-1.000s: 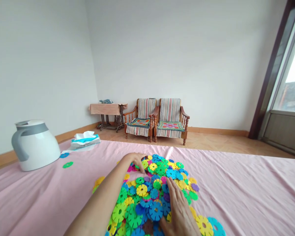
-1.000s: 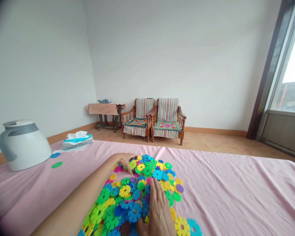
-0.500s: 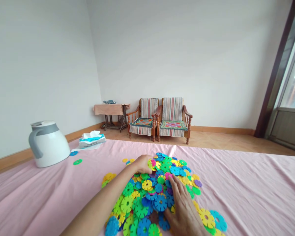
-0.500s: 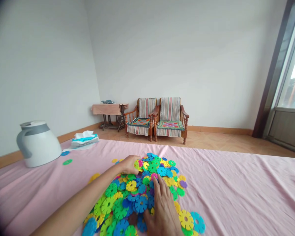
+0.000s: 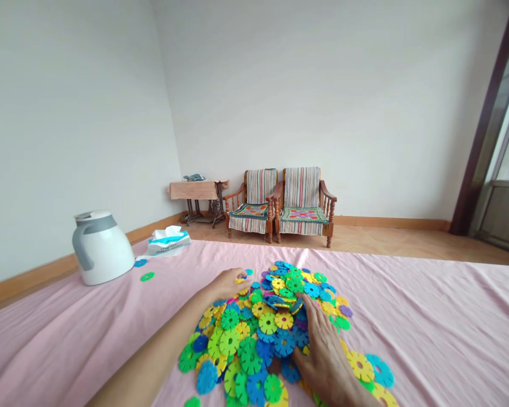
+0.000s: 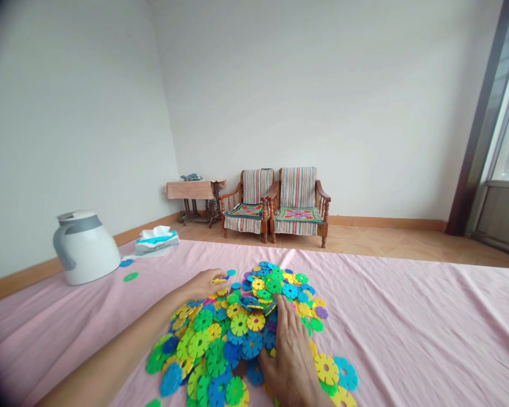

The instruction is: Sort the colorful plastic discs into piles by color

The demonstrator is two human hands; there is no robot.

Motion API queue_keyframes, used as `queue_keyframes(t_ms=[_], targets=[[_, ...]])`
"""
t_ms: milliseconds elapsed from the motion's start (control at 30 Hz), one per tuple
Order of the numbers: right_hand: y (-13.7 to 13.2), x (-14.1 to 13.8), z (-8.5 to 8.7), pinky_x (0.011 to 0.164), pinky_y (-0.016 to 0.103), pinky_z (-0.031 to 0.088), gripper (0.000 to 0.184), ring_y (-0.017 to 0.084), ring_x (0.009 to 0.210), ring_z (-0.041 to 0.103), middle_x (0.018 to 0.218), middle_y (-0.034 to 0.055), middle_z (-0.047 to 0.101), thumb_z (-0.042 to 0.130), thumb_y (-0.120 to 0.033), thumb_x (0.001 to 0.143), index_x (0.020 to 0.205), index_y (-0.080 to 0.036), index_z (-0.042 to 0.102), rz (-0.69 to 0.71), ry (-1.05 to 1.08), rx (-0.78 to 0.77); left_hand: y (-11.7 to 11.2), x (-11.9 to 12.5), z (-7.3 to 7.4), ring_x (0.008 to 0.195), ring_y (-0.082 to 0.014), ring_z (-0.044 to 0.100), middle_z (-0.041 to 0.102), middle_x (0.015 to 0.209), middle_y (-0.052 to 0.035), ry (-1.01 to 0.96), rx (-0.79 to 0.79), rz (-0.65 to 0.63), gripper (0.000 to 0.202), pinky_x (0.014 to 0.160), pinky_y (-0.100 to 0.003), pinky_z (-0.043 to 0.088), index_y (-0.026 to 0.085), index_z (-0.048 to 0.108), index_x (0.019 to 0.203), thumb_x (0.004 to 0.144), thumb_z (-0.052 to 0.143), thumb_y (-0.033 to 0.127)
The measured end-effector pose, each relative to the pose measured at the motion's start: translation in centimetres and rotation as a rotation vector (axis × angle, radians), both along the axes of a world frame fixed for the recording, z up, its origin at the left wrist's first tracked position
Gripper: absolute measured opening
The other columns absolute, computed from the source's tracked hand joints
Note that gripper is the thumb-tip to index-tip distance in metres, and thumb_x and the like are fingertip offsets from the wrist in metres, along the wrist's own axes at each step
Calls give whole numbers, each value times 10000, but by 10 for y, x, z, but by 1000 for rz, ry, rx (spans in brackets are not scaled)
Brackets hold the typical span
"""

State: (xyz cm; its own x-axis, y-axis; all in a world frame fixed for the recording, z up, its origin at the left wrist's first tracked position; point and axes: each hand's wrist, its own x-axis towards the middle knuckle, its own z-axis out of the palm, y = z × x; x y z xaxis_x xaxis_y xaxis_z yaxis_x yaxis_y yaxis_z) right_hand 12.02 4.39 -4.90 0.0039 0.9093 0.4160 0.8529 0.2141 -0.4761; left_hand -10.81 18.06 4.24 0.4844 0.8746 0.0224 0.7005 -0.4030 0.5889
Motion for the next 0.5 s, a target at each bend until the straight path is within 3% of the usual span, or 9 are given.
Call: queue_keyframes(t_ms=[133,300,433,500], targets=[[-2,-1,4,1132,485,244,825,308,1421,170,1498,135,326,477,-151,683,1459,-86,204,-19,1,-14,-1,-7,-14,1148,-343,516,669,1069,-98,43,8,97,430,942,-407,371,214,642,1019,818,531,578],[-1,1,2,1127,473,247,816,296,1414,197,1508,110,318,473,-145,689,1461,-113,210,5,-22,-2,-19,17,-23,1067,-267,563,687,1011,-38,-16,-39,-34,482,918,-318,405,222,674,975,866,432,624],[0,3,3,1129,452,245,794,266,1413,207,1509,117,311,461,-151,698,1455,-99,227,27,-25,-13,-38,13,-16,1080,-220,587,649,1173,-53,-129,-77,-151,584,874,-280,457,203,597,1203,943,250,594],[0,8,8,1125,453,248,810,266,1410,218,1514,116,303,475,-173,680,1454,-106,248,35,-27,-64,-48,-7,-11,1161,-235,547,579,1296,-78,-171,-56,-135,580,914,-299,448,206,508,1316,928,324,595]])
